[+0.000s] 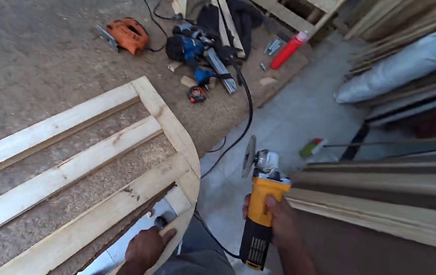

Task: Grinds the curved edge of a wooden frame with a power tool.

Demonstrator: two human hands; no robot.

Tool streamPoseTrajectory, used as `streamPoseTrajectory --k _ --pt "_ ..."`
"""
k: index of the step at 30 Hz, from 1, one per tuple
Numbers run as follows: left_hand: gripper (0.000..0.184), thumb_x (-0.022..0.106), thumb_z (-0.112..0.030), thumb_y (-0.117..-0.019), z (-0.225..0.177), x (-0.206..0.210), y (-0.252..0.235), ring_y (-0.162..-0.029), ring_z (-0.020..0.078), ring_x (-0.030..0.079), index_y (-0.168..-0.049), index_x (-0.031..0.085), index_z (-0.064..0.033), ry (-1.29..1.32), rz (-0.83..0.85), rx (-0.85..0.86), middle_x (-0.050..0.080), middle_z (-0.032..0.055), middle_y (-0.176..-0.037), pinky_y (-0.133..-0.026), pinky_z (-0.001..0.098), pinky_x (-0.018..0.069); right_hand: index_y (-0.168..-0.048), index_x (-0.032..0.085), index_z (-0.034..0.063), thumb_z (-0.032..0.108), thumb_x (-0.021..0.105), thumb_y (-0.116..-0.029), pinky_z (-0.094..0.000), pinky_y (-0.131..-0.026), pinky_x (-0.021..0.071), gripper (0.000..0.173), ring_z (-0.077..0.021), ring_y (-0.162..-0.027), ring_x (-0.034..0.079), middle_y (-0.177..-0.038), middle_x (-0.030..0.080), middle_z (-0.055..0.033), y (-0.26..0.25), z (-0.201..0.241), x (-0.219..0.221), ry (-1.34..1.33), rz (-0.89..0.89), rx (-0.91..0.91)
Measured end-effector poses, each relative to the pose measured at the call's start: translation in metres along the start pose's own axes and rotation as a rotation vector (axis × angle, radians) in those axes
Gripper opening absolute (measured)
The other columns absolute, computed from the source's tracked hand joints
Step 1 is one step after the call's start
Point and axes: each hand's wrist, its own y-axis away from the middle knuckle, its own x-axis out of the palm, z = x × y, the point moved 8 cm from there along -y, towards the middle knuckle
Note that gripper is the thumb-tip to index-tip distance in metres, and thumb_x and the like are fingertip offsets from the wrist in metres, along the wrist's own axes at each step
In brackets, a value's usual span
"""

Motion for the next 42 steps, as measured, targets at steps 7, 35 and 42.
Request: streamPoseTrajectory --k 7,35,42 --pt "0.094 0.03 -0.091 -0.0865 0.003 0.006 -0.007 -0.112 0.0385 0.068 -0.12 0.069 -0.0117 -0.029 -0.041 -0.016 0.072 0.0187 -0.115 -0.09 0.0628 0.0546 -0.128 0.045 -0.0012 0.043 0.055 -0.0957 -0.0436 -0.063 0.0636 0.056 -0.028 -0.07 0.072 -0.089 0.07 -0.0157 0.037 -0.11 -0.003 -0.065 -0.018 0.392" --pt "0.09 0.028 -0.081 -0.0924 -0.012 0.002 -0.012 -0.091 0.0366 0.071 -0.106 0.072 -0.0042 -0.076 -0.227 0.045 0.072 0.0187 -0.093 -0.082 0.0601 0.0553 -0.122 0.05 -0.0012 0.039 0.062 -0.0907 -0.0429 -0.063 0.0646 0.053 -0.0269 -0.07 0.073 -0.086 0.07 -0.0132 0.067 -0.234 0.008 -0.351 0.108 0.592" --pt "0.089 0.027 -0.08 -0.0936 -0.017 0.001 -0.008 -0.091 0.0372 0.071 -0.105 0.072 -0.004 -0.09 -0.261 0.073 0.072 0.0191 -0.092 -0.082 0.0602 0.055 -0.123 0.049 -0.0003 0.035 0.054 -0.0937 -0.0415 -0.062 0.0641 0.046 -0.0248 -0.069 0.072 -0.085 0.069 -0.0119 0.055 -0.233 0.018 -0.397 0.077 0.555"
